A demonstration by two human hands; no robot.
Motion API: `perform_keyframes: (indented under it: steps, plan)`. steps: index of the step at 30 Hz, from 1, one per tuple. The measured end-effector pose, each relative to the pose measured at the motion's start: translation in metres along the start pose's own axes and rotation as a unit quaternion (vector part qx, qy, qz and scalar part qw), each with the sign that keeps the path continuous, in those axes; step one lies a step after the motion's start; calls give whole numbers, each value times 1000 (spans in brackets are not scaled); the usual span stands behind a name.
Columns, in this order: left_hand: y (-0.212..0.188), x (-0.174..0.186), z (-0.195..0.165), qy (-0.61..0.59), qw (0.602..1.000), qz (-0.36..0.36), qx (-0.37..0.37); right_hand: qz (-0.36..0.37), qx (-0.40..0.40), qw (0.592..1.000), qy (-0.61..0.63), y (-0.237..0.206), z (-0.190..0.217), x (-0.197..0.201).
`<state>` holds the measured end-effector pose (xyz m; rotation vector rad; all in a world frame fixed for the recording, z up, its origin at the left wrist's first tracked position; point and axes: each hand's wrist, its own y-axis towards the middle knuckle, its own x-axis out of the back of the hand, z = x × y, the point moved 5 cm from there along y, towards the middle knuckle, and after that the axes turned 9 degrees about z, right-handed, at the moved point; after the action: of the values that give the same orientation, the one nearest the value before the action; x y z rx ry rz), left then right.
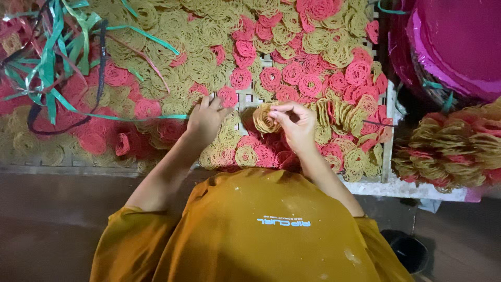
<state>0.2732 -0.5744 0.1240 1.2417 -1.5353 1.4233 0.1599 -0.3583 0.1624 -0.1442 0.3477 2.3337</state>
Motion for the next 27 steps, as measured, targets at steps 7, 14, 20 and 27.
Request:
perform_keyframes:
  steps: [7,14,20,27]
  plan:
    - [-5,9,34,-260,954,-152,-2,-1,-27,997,-70,-1,7,-17]
    - [-3,20,16,-645,746,-166,22,41,70,905,-418,4,45,-57]
    - [-15,39,-13,-643,739,-199,-26,17,42,906,-420,7,49,-61]
    - [-33,55,-23,-529,831,-152,79,17,22,895,-445,8,35,-54]
